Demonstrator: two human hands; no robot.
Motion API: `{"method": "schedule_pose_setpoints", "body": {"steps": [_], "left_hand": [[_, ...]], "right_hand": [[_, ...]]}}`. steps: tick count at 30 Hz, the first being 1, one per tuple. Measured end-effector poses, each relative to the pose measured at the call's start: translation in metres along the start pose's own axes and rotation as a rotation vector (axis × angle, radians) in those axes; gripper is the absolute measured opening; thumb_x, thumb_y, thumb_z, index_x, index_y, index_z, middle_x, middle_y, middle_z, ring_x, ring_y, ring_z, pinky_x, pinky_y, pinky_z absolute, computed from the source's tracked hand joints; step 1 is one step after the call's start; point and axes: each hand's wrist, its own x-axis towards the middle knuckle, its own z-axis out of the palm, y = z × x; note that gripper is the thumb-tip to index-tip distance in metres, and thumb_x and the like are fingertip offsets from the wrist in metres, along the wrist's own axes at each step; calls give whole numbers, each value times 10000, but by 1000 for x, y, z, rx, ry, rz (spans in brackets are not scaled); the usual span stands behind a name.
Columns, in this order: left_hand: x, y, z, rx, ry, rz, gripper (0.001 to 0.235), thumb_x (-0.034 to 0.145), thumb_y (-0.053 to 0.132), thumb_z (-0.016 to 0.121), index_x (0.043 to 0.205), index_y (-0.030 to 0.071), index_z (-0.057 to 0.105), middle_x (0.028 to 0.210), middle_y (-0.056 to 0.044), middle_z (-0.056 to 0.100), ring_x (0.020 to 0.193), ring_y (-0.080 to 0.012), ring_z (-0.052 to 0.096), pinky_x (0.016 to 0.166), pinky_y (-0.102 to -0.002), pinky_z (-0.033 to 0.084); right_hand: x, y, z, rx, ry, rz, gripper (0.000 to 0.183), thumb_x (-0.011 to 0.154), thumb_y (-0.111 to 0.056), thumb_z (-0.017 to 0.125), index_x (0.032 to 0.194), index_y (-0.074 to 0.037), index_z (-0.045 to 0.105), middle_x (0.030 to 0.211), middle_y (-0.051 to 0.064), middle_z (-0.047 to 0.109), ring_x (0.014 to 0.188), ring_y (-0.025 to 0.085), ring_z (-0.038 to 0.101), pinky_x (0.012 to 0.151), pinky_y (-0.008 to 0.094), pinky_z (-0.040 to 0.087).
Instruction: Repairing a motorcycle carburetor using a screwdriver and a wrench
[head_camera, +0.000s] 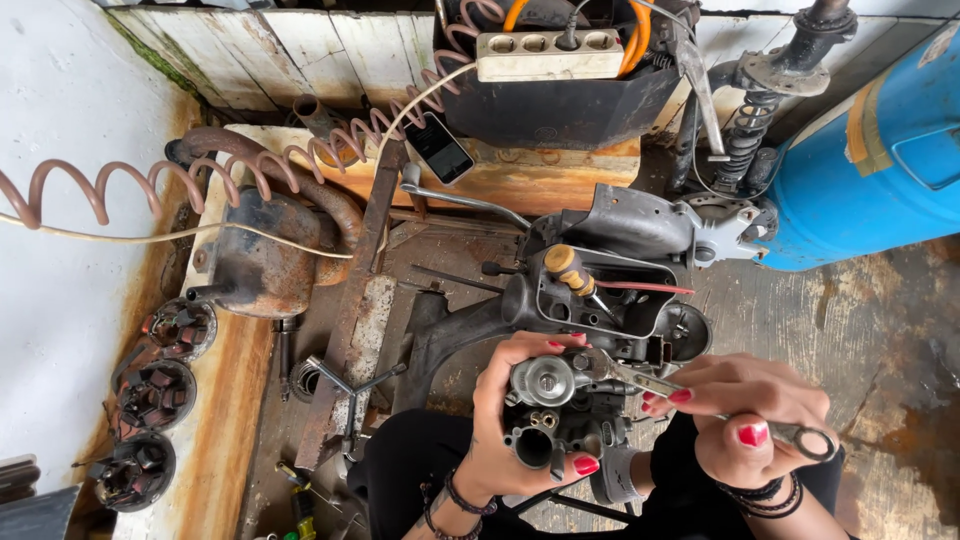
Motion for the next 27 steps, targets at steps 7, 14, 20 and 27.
{"method": "schedule_pose_setpoints", "body": {"steps": [7, 14, 20, 27], "left_hand": [[1, 4, 0, -32, 9, -19, 610, 814, 403, 799, 1247, 70, 527, 1275, -147, 627, 1229, -297, 632, 1094, -451, 518], [0, -9, -2, -224, -60, -53, 629, 858, 383, 816, 1288, 71, 481, 1339, -199, 597, 1330, -359, 578, 1130, -510, 512], [-8, -44, 3, -874, -204, -29, 685, 871, 348, 820, 1368, 67, 441, 1387, -182, 574, 1381, -298, 542, 1210, -687, 327], [-36, -68, -30, -1230, -246, -207, 876, 729, 466, 953, 1390, 190, 449, 1351, -166, 545, 1460, -719, 281, 924, -616, 621]], "right_hand": [[-7, 10, -4, 5, -21, -88, 434, 1062, -328, 428, 760, -100, 640, 687, 65, 703, 507, 169, 696, 521, 280, 600], [0, 2, -8, -93, -101, -119, 503, 1072, -362, 387, 757, -87, 666, 698, 73, 711, 562, 179, 730, 567, 292, 616], [2, 10, -9, 467, 201, -45, 322, 1156, -349, 486, 964, -101, 560, 782, 112, 656, 566, 208, 742, 418, 279, 653], [10, 6, -18, 291, 288, 83, 272, 1157, -356, 426, 1043, -109, 427, 887, 152, 541, 550, 319, 697, 396, 313, 562]]}}
